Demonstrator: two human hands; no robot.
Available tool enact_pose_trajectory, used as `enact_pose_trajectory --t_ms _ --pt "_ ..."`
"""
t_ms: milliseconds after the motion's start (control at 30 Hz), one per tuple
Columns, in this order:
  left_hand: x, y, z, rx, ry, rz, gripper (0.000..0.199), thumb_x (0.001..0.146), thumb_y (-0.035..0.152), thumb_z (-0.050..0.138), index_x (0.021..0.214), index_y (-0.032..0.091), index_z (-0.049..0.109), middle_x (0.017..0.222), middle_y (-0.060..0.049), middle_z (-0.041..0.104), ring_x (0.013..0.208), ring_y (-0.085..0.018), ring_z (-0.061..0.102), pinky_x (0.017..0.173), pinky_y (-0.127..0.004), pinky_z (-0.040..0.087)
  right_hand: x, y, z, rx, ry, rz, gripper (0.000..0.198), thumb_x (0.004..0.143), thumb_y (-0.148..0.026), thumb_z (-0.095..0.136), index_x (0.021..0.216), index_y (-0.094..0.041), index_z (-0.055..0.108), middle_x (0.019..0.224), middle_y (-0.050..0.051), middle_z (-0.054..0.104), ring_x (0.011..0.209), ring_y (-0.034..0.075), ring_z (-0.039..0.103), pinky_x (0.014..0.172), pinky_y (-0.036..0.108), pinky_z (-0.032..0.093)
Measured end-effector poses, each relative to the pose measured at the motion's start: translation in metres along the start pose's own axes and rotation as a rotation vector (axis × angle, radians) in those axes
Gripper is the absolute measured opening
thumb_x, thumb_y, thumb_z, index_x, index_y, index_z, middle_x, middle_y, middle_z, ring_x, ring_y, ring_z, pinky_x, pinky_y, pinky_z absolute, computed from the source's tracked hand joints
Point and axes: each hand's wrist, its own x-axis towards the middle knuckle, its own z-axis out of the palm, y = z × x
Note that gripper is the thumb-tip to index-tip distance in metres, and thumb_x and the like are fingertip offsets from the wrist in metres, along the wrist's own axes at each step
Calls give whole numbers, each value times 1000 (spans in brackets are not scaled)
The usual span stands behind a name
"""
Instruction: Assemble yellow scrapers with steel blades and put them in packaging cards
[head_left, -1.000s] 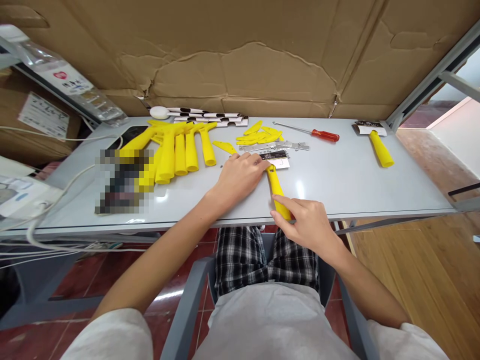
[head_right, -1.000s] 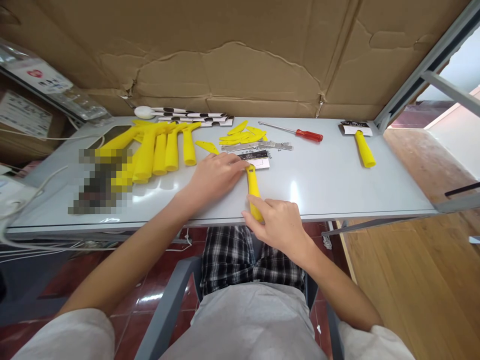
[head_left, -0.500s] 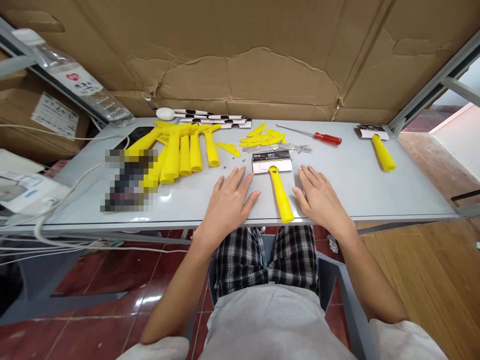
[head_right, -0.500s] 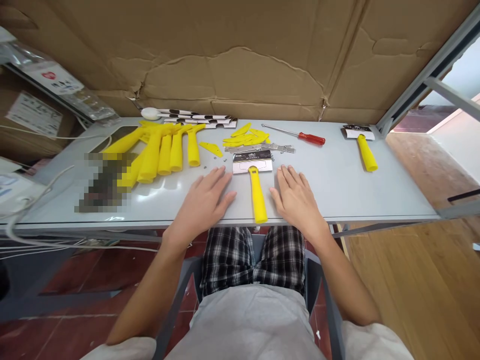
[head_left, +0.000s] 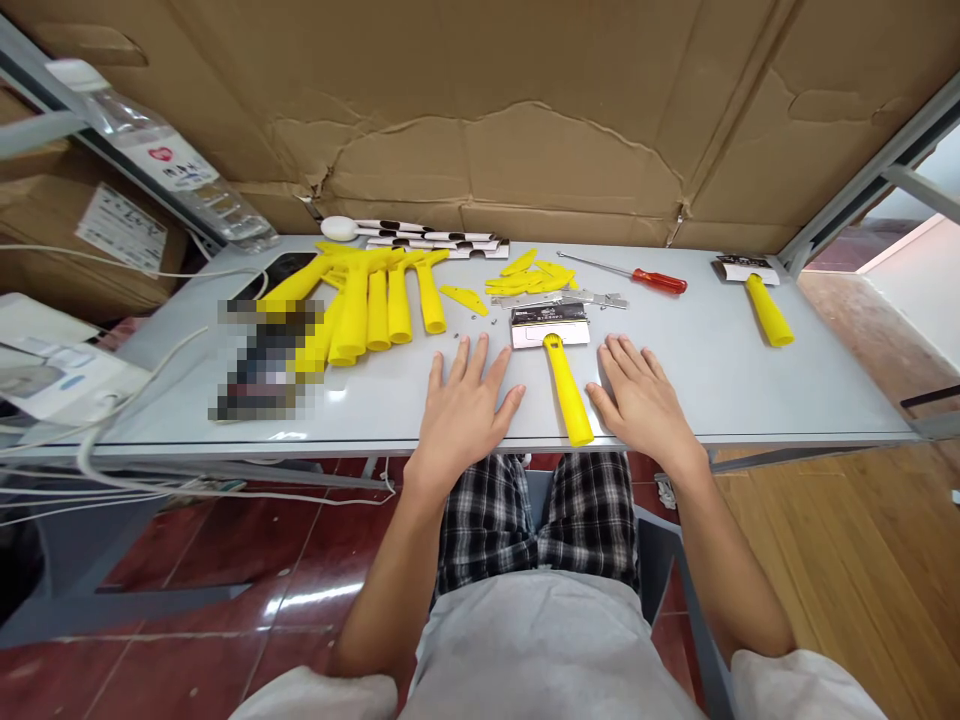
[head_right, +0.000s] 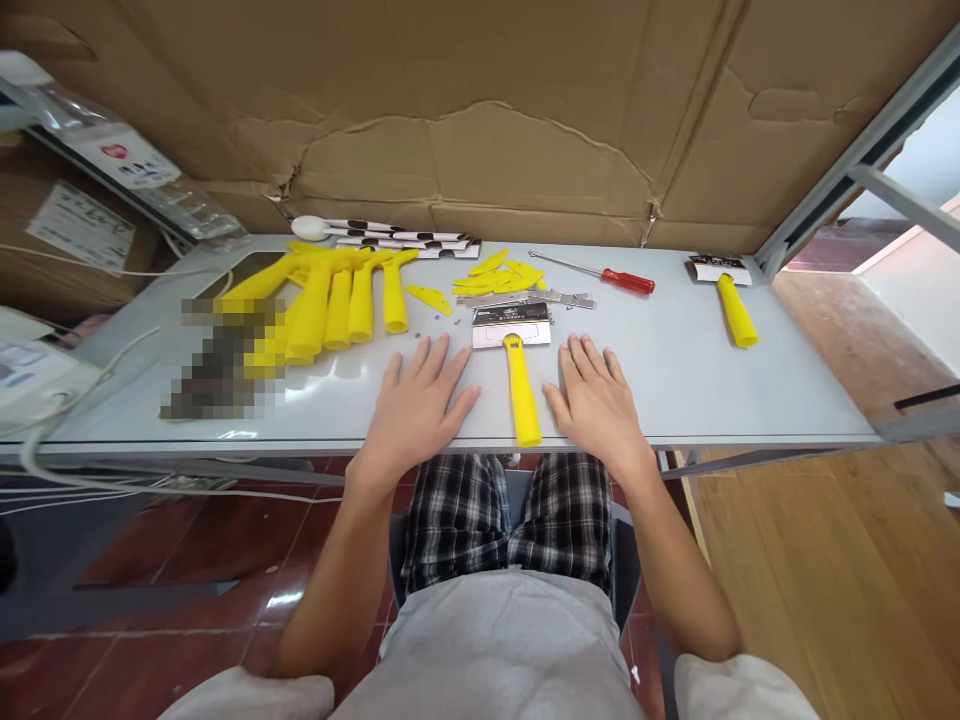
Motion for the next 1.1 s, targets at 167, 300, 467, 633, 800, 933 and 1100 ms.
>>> enact_pose_trajectory --t_ms 167,300,467,633,800,933,1100 --pt "0 0 0 6 -1 8 72 119 53 30 178 17 48 188 -19 35 176 -44 30 140 -71 26 8 -5 -18 58 -6 15 68 113 -53 37 167 -17 57 181 10 38 174 32 35 145 58 34" --pt "0 0 -1 5 -8 7 72 119 53 30 178 17 48 188 -19 35 176 -44 30 140 -71 26 21 -27 -45 70 15 105 59 112 -53 40 156 -23 66 155 15 65 144 33 62 124 54 49" --pt "1 0 -1 -4 -5 4 72 119 54 31 178 18 48 188 -19 36 176 -43 31 140 -71 25 41 -60 -64 90 -61 161 59 112 -61 37 147 -26 69 125 13 76 117 30 71 106 43 53" --pt "0 0 1 -7 18 12 72 118 54 30 178 17 48 187 -19 37 175 -44 32 139 -71 27 55 -70 -59 45 -129 128 52 111 -55 41 141 -25 72 131 16 73 121 33 72 104 45 56" --pt "-1 -2 4 -22 47 21 72 118 54 31 176 18 51 187 -18 39 175 -44 34 139 -71 26 59 -64 -49 60 -107 107 53 109 -49 45 154 -30 64 133 16 73 118 34 73 101 46 57" --pt "-1 -3 5 -42 61 20 70 117 53 32 174 19 54 187 -17 40 174 -44 34 140 -71 26 57 -60 -51 105 -95 73 51 107 -39 43 151 -26 66 131 14 74 114 29 72 95 37 55" --pt "-1 -4 5 -37 55 39 73 118 53 28 173 13 54 186 -22 39 174 -47 34 139 -74 26 47 -50 -72 169 -22 86 50 105 -37 47 149 -25 68 120 11 77 106 24 69 94 31 49"
